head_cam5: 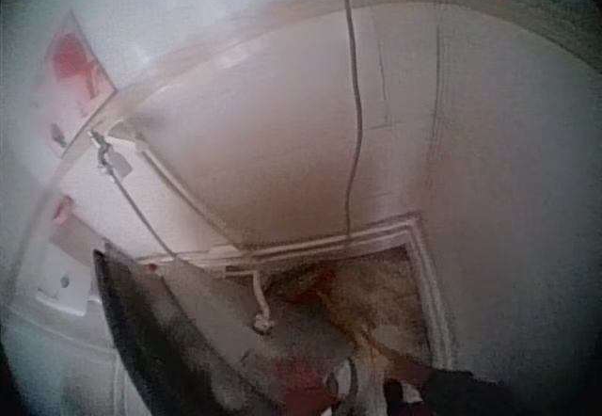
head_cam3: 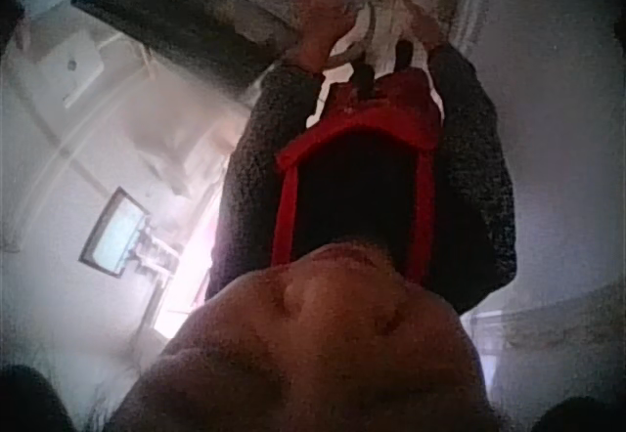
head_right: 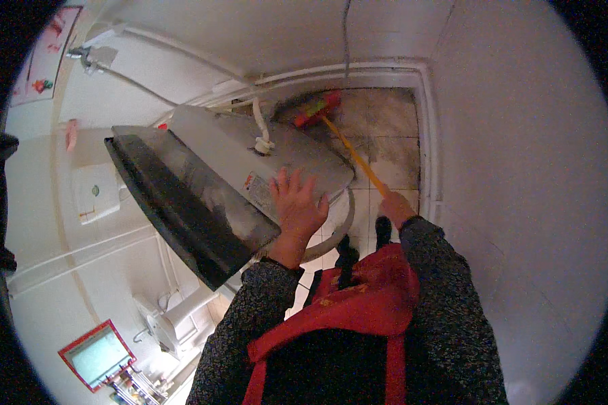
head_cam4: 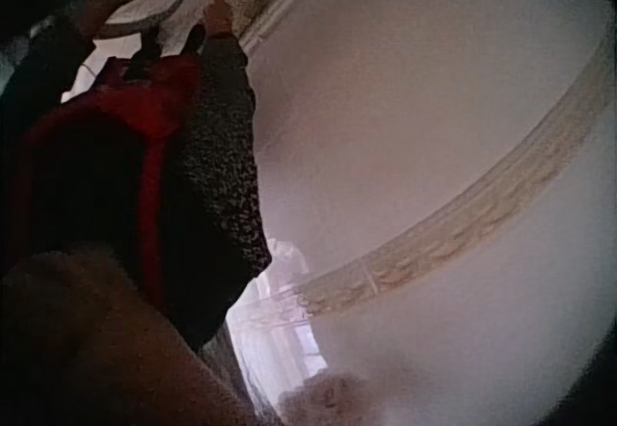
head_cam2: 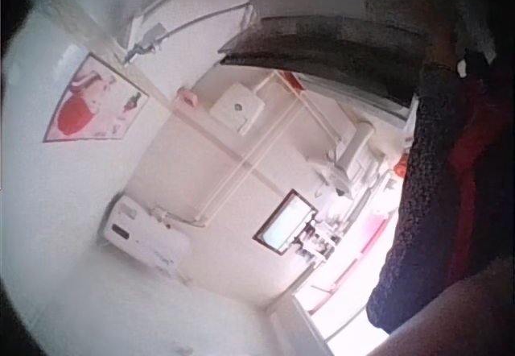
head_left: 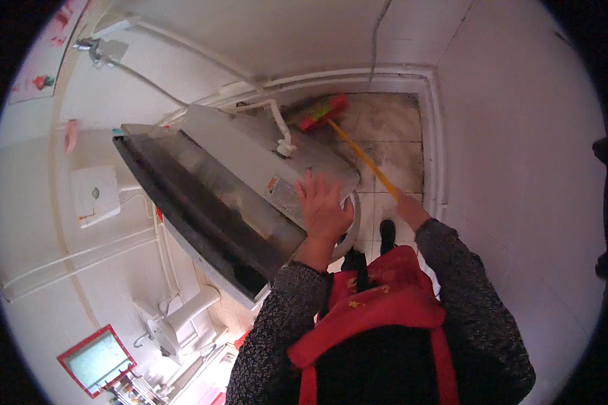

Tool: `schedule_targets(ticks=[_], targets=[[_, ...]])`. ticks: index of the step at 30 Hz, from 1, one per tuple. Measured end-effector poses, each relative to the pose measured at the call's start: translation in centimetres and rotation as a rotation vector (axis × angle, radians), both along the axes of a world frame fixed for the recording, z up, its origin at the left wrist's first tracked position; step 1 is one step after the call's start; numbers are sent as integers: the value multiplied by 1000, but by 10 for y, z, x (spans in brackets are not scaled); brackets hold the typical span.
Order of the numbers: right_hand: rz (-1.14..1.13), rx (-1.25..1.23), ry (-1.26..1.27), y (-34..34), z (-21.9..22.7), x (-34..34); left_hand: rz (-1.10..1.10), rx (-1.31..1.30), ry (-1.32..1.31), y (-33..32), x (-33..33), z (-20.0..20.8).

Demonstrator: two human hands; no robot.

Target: The person sweeps the tiled floor around a top-loading washing machine using a broom. They repeatedly sweep the same area near the machine and along the wall, then briefly handle a shower head before returning to sweeping.

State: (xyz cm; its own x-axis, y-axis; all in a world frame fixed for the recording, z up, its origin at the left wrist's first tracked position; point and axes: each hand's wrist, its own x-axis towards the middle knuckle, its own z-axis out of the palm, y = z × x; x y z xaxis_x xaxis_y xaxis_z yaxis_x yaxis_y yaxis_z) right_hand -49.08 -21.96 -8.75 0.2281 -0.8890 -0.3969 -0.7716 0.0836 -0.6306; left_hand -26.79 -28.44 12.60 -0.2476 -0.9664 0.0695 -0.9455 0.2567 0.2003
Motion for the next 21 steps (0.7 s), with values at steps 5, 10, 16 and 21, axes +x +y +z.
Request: schedule_targets(ticks=[5, 10, 16, 21], targets=[[11, 180, 200, 53, 21, -40, 12, 8, -6, 0, -1, 2], [225, -225, 86, 19, 0, 0, 20, -5, -3, -1, -2, -1], [-74, 65, -30, -26, -25, 56, 9, -18, -43, 1, -1, -3], [-40, 162, 143, 36, 11, -22, 10, -28, -36, 1, -1, -1]])
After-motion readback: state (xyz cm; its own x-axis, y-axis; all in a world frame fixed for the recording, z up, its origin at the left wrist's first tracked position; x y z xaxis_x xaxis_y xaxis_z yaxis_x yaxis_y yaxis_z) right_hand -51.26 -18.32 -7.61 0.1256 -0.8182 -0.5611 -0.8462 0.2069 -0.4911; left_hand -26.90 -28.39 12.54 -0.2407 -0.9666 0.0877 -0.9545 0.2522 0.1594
